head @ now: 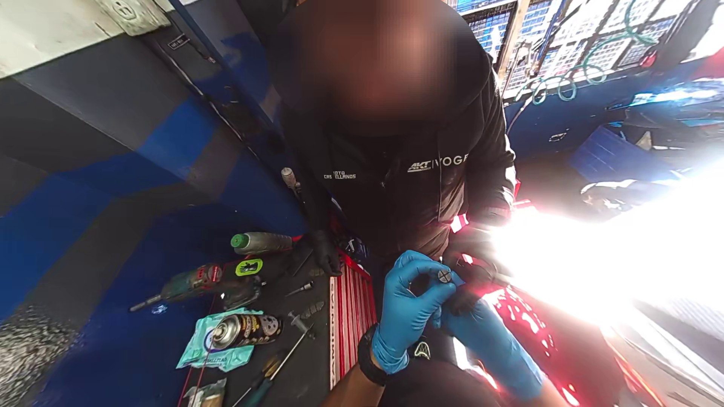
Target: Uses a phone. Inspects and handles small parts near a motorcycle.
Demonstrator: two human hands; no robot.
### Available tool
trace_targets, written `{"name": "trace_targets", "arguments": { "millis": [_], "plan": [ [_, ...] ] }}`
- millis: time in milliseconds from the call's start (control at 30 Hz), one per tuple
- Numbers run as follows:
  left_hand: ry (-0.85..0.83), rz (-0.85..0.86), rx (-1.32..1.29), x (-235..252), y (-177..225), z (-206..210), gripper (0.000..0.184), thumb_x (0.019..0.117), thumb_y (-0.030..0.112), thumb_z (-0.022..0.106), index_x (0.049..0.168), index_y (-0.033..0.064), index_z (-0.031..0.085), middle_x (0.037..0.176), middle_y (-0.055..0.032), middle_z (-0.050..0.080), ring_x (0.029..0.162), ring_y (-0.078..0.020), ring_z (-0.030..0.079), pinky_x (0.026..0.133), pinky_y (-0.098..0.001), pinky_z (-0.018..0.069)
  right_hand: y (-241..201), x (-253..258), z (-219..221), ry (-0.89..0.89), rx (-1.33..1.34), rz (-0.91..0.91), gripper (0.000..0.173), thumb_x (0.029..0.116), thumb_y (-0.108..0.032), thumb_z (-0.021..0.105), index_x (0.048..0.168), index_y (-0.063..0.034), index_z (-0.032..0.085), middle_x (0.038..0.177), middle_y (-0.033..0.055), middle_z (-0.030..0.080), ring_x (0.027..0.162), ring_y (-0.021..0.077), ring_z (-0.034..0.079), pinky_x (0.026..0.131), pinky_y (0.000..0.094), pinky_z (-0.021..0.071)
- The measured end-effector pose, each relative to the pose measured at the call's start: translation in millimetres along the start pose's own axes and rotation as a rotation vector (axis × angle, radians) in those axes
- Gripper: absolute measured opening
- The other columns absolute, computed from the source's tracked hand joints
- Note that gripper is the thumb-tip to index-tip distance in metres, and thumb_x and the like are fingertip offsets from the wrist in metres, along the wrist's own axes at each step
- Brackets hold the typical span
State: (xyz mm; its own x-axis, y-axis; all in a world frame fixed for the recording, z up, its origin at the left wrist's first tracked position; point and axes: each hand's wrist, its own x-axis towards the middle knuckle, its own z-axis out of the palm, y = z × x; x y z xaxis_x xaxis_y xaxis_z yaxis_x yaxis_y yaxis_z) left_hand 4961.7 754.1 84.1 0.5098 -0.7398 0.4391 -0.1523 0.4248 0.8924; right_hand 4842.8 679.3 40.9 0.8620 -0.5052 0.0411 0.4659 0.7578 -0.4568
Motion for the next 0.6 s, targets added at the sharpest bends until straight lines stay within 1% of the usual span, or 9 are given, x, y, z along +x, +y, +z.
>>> {"name": "trace_targets", "arguments": {
  "millis": [33, 67, 133, 267, 333, 433, 600],
  "plan": [
    [-0.004, -0.003, -0.002, -0.4, 0.8, 0.3, 0.016, 0.0855, 0.009, 0.08, 0.101, 0.0066, 0.077, 0.099, -0.0031, 0.068, 0.102, -0.0111, 0.062, 0.092, -0.0226, 0.0522, 0.0, -0.9, 0.8, -0.003, -0.015, -0.008, 0.019, 0.1016, -0.015, 0.057, 0.109, -0.0146, 0.074, 0.104, 0.0017, 0.073, 0.096, 0.0094, 0.069, 0.087, 0.0278, 0.058],
    [-0.006, -0.005, -0.003, -0.7, 1.4, 0.7, 0.016, 0.0851, 0.009, 0.08, 0.101, 0.0066, 0.077, 0.099, -0.0031, 0.068, 0.101, -0.0111, 0.063, 0.092, -0.0226, 0.0525, -0.5, -1.3, 2.3, -0.003, -0.012, -0.008, 0.018, 0.1017, -0.016, 0.057, 0.108, -0.0143, 0.074, 0.103, 0.0017, 0.073, 0.094, 0.0092, 0.069, 0.084, 0.0275, 0.0584],
    [-0.013, -0.001, -0.004, -0.6, 2.1, 1.4, 0.016, 0.0849, 0.009, 0.08, 0.101, 0.007, 0.077, 0.099, -0.0027, 0.068, 0.101, -0.0111, 0.062, 0.092, -0.0225, 0.0519, -1.8, -1.2, 3.1, -0.013, 0.034, 0.011, 0.018, 0.1009, -0.017, 0.058, 0.108, -0.0126, 0.074, 0.101, 0.003, 0.073, 0.091, 0.0104, 0.07, 0.081, 0.028, 0.0589],
    [-0.015, 0.003, -0.008, -0.5, 4.3, 3.4, 0.016, 0.0844, 0.009, 0.081, 0.1, 0.0081, 0.077, 0.099, -0.0017, 0.067, 0.101, -0.0102, 0.062, 0.092, -0.0218, 0.0521, -3.7, -3.1, 6.1, -0.003, 0.068, 0.02, 0.018, 0.1018, -0.017, 0.057, 0.107, -0.0111, 0.074, 0.098, 0.0044, 0.073, 0.088, 0.0114, 0.071, 0.079, 0.0285, 0.0597],
    [-0.018, 0.009, -0.004, -1.1, 5.3, 4.4, 0.016, 0.0845, 0.009, 0.08, 0.1, 0.0084, 0.077, 0.1, -0.0015, 0.067, 0.102, -0.0104, 0.062, 0.092, -0.0224, 0.0518, -4.8, -4.4, 7.7, -0.007, 0.072, 0.025, 0.019, 0.1024, -0.02, 0.056, 0.106, -0.0115, 0.073, 0.096, 0.0043, 0.072, 0.085, 0.0112, 0.071, 0.076, 0.0275, 0.0599],
    [-0.022, 0.01, -0.002, -2.2, 6.4, 5.6, 0.017, 0.084, 0.01, 0.081, 0.1, 0.0095, 0.077, 0.1, -0.001, 0.067, 0.103, -0.0104, 0.062, 0.093, -0.0225, 0.0517, -5.8, -6.8, 8.7, -0.013, 0.017, 0.021, 0.02, 0.1035, -0.023, 0.054, 0.106, -0.0149, 0.073, 0.094, 0.0023, 0.072, 0.083, 0.0093, 0.07, 0.073, 0.0258, 0.0594],
    [-0.052, 0.031, 0.027, -2.6, 8.9, 5.7, 0.02, 0.0835, 0.011, 0.081, 0.102, 0.0101, 0.076, 0.101, -0.0006, 0.067, 0.104, -0.0106, 0.062, 0.094, -0.0229, 0.0517, -9.4, -10.3, 11.1, -0.056, 0.018, 0.015, 0.019, 0.1024, -0.027, 0.059, 0.105, -0.0143, 0.073, 0.091, 0.0029, 0.072, 0.078, 0.0094, 0.07, 0.069, 0.0244, 0.0595]
  ]
}}
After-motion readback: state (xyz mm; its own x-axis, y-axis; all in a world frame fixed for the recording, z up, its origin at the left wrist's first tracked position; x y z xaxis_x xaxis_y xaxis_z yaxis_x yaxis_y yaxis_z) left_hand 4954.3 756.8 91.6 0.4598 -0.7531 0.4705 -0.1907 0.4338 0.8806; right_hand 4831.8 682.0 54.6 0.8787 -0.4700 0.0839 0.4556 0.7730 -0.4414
